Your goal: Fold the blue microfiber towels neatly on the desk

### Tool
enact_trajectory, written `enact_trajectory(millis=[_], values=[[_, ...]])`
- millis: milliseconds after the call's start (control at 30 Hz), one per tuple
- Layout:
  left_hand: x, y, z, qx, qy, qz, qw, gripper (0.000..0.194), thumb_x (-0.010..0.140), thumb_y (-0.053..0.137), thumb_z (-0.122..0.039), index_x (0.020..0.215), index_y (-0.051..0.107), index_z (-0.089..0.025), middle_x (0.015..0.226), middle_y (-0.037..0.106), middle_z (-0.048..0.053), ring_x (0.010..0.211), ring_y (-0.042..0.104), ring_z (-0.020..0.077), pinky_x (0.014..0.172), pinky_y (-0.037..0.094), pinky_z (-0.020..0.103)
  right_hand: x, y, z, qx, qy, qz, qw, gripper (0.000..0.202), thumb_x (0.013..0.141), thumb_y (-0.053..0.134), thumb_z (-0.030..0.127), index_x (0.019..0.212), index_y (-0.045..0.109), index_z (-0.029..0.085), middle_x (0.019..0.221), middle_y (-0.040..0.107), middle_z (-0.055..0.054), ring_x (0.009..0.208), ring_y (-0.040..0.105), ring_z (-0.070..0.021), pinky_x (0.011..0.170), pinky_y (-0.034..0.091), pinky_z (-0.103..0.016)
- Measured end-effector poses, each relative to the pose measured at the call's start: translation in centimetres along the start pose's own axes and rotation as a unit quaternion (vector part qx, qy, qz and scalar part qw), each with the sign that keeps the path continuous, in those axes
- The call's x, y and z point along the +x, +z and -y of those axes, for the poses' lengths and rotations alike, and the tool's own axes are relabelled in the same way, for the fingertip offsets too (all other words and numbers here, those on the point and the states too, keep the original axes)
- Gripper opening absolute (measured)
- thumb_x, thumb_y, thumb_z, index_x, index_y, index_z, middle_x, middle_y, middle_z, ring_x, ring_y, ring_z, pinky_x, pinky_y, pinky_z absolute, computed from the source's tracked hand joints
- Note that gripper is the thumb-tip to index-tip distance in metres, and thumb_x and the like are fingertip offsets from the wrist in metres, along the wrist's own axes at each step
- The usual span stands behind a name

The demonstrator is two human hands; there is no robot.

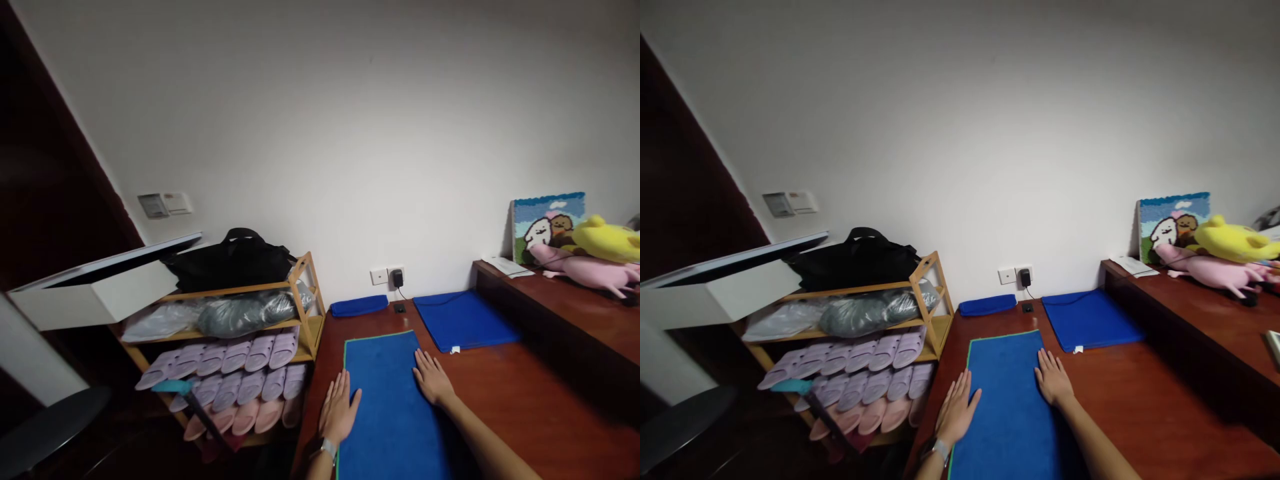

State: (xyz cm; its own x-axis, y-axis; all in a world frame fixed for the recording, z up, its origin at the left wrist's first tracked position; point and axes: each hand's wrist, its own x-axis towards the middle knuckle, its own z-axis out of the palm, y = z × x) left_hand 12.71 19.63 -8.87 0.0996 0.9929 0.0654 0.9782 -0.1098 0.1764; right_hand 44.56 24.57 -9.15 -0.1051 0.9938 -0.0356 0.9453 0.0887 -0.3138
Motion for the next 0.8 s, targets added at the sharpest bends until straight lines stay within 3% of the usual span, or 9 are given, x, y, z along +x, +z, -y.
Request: enact_trajectory(millis=[133,267,333,400,500,600,700,800], values=[[0.1,0.5,0.8,-0.012,0.003,-0.001,1.0,0.08,0.105,0.019,-0.066,0.166,0.026,-0.015,0.173,0.022,0.01,0.16,0.02,0.0258,0.132,0.021,0.05,0.1,0.8,-0.3,-0.002,0.0,-0.005,1.0,0.071,0.104,0.016,0.048,0.166,0.023,0.013,0.174,0.02,-0.004,0.162,0.014,-0.0212,0.131,0.009,-0.041],[1.0,0.1,1.2,-0.034,-0.03,-0.014,0.999,0.08,0.105,0.02,-0.065,0.167,0.023,-0.015,0.173,0.022,0.01,0.16,0.022,0.0253,0.131,0.024,0.048,-0.2,0.4,-0.2,0.007,-0.01,-0.016,1.0,0.071,0.104,0.018,0.046,0.165,0.026,0.011,0.173,0.023,-0.004,0.161,0.016,-0.0223,0.131,0.012,-0.043],[2.0,-0.4,-0.4,-0.031,-0.029,-0.05,0.998,0.076,0.106,0.019,-0.062,0.167,0.022,-0.018,0.173,0.023,0.008,0.16,0.022,0.0254,0.131,0.024,0.048,-0.2,0.1,-0.1,0.014,-0.01,-0.013,1.0,0.071,0.103,0.017,0.047,0.165,0.026,0.012,0.173,0.023,-0.003,0.161,0.016,-0.0221,0.131,0.012,-0.042],[3.4,-0.6,-3.7,-0.022,0.028,-0.071,0.997,0.072,0.107,0.018,-0.059,0.167,0.024,-0.019,0.173,0.025,0.006,0.16,0.021,0.0249,0.131,0.024,0.047,-0.2,-0.2,0.0,0.015,-0.008,-0.009,1.0,0.072,0.103,0.015,0.047,0.165,0.025,0.012,0.173,0.022,-0.003,0.162,0.015,-0.0217,0.132,0.011,-0.042],[5.7,0.4,-10.2,-0.016,0.155,-0.041,0.987,0.071,0.108,0.018,-0.058,0.167,0.024,-0.02,0.173,0.025,0.004,0.16,0.022,0.0238,0.132,0.024,0.045,-0.2,-0.3,0.0,0.016,-0.01,-0.007,1.0,0.071,0.103,0.016,0.045,0.165,0.024,0.012,0.173,0.022,-0.003,0.162,0.014,-0.0218,0.132,0.011,-0.042],[7.4,2.8,-14.7,-0.023,0.192,-0.003,0.981,0.071,0.108,0.014,-0.055,0.168,0.02,-0.018,0.173,0.026,0.007,0.16,0.021,0.0246,0.132,0.025,0.048,-0.1,-0.1,-0.2,0.015,-0.017,-0.001,1.0,0.07,0.102,0.018,0.042,0.165,0.025,0.013,0.173,0.021,-0.002,0.162,0.014,-0.022,0.131,0.01,-0.043],[8.1,4.4,-15.2,-0.027,0.19,0.02,0.981,0.07,0.108,0.009,-0.053,0.168,0.018,-0.019,0.173,0.025,0.007,0.16,0.02,0.0247,0.132,0.024,0.05,0.0,0.2,-0.3,0.017,-0.019,-0.001,1.0,0.069,0.102,0.019,0.042,0.165,0.025,0.014,0.173,0.021,-0.001,0.162,0.014,-0.022,0.131,0.011,-0.043],[7.8,4.0,-12.6,-0.024,0.171,0.022,0.985,0.074,0.107,0.01,-0.058,0.167,0.022,-0.017,0.173,0.025,0.008,0.16,0.02,0.0242,0.132,0.022,0.049,-0.1,0.1,-0.2,0.019,-0.01,-0.009,1.0,0.069,0.103,0.018,0.043,0.165,0.026,0.014,0.173,0.022,-0.002,0.162,0.015,-0.0217,0.131,0.011,-0.042]])
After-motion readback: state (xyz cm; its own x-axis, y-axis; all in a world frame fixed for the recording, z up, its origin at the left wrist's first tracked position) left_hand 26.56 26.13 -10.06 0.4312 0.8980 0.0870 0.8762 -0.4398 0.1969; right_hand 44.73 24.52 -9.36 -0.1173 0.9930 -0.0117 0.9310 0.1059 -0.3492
